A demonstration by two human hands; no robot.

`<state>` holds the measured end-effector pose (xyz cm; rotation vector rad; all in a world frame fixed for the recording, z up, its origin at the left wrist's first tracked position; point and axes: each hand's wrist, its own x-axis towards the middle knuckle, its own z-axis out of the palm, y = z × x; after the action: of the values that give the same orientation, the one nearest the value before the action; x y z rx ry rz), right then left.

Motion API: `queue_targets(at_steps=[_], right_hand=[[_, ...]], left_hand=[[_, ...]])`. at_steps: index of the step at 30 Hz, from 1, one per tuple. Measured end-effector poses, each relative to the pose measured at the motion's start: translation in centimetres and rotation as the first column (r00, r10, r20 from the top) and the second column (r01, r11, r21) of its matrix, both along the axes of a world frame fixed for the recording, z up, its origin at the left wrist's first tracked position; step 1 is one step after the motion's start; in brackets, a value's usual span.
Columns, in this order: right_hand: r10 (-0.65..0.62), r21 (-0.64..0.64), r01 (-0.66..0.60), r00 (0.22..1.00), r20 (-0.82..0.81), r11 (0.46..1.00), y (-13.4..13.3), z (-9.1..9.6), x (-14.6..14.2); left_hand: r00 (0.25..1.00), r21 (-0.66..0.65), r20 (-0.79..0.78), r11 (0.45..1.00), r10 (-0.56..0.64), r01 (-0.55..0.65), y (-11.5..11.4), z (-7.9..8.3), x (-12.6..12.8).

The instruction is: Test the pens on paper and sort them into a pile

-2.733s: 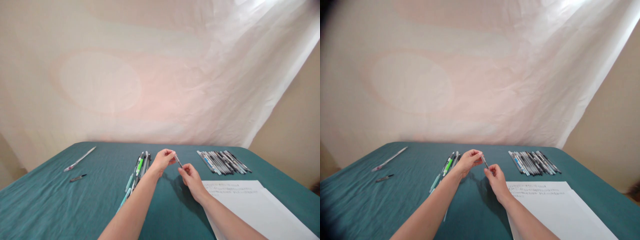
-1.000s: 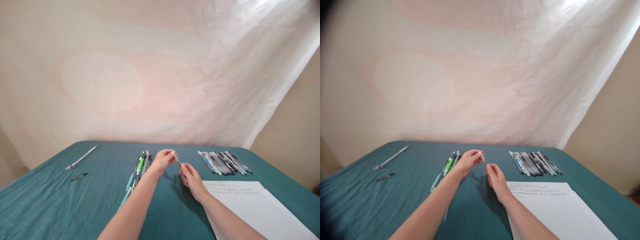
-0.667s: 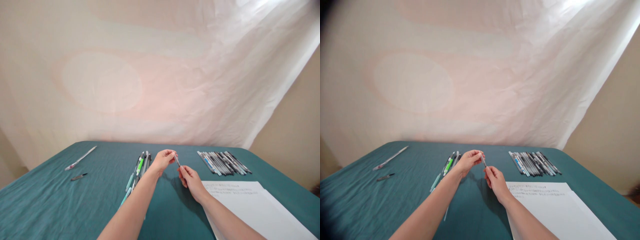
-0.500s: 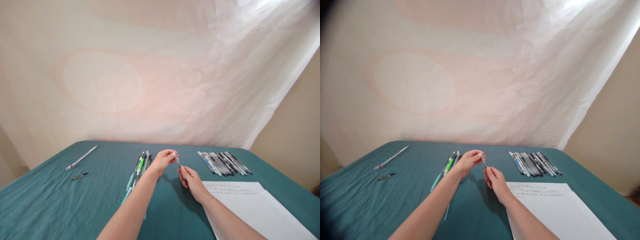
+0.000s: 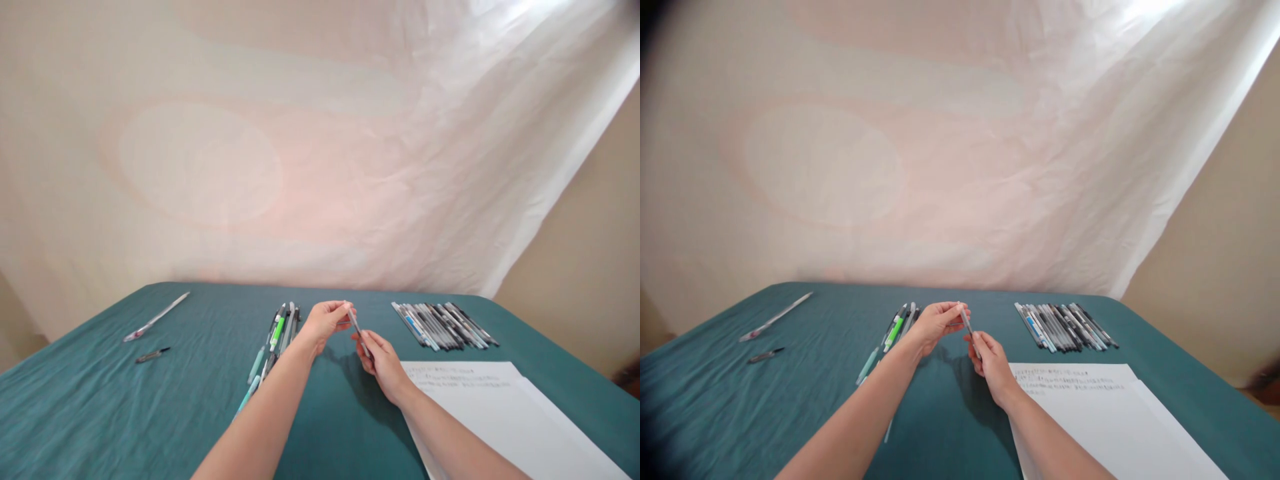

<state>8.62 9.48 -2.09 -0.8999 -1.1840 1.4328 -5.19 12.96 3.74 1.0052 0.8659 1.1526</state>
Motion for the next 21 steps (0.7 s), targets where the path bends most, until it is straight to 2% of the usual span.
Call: queue_targets(at_steps=[6, 13, 21], right_hand=[[-0.068, 0.044, 0.067, 0.998, 0.009, 0.997, -0.08, 0.03, -0.19], [-0.045, 0.085, 0.037, 0.995, 0.093, 0.996, -0.01, -0.17, -0.05], [-0.008, 0.047, 0.007, 1.000, 0.030, 0.999, -0.09, 0.34, 0.12]], left_hand=[[0.992, 0.002, -0.049, 0.993, 0.116, -0.117, 0.29, -0.25, 0.57], [0.993, 0.039, -0.048, 0.994, 0.106, -0.104, 0.30, -0.24, 0.43], [0.996, 0.021, -0.030, 0.997, 0.078, -0.077, 0.01, 0.15, 0.10]])
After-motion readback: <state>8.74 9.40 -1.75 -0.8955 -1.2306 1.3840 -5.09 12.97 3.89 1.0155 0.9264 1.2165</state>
